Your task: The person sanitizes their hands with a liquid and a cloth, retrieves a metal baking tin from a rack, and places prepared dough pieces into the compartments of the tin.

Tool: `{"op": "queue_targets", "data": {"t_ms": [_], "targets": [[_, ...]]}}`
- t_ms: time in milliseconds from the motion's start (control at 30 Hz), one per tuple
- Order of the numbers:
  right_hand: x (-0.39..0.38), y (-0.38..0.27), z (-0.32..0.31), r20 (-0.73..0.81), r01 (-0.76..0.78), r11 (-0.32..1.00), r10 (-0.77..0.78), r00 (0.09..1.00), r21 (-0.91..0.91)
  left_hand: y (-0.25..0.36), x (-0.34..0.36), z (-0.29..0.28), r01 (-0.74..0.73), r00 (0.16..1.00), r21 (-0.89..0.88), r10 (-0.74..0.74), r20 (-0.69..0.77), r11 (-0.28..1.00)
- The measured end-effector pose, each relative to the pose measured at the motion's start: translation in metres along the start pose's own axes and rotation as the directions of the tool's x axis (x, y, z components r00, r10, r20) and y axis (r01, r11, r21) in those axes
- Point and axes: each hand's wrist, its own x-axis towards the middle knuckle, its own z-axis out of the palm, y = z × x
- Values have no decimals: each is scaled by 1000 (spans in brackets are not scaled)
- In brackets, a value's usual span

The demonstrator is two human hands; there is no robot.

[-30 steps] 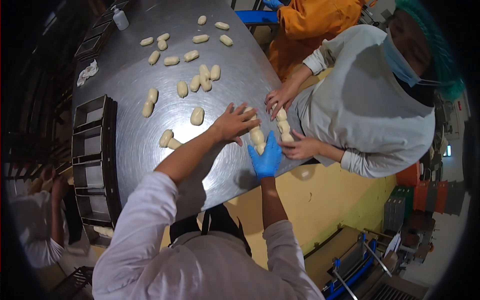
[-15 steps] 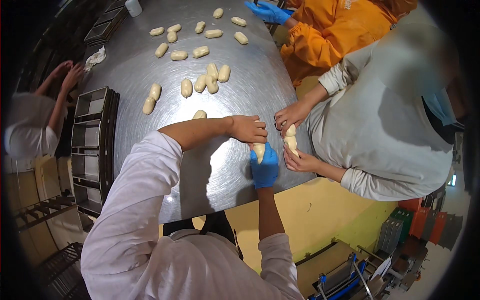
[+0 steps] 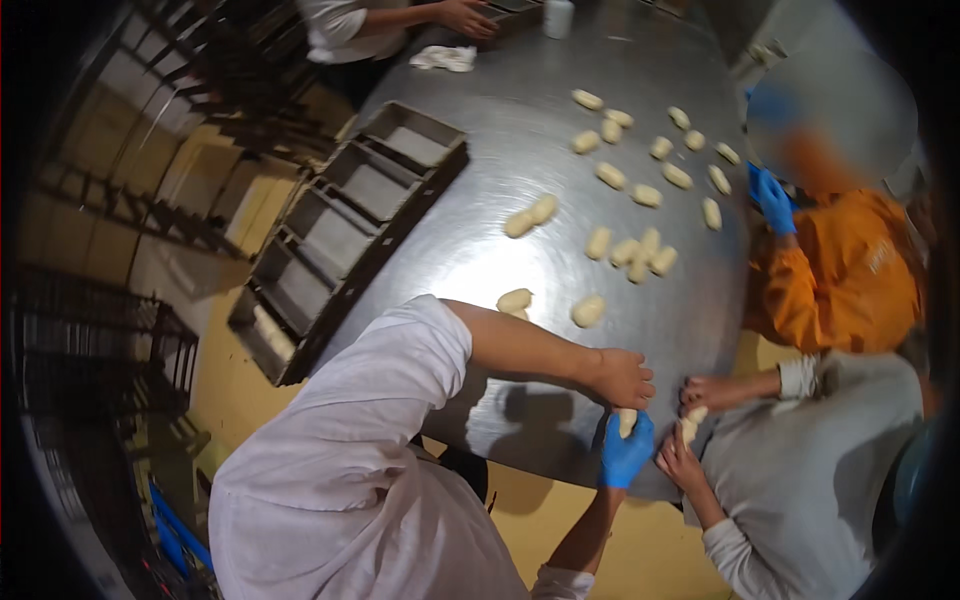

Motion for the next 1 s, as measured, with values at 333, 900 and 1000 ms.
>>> {"op": "queue_targets", "data": {"t_ms": [333,900,1000], "targets": [[-1,-266,97,320,373,856,-487,813,358,44,-308,-174,591,806,-82,-592,6,803],[-122,-420,321,556,617,775,-576,599,138,103,-597,-155,845,486,-366,-846,220,390],[-115,-436,320,774,496,868,-330,541,24,103,-605,-122,823,493,-347,-869,43,450]]}}
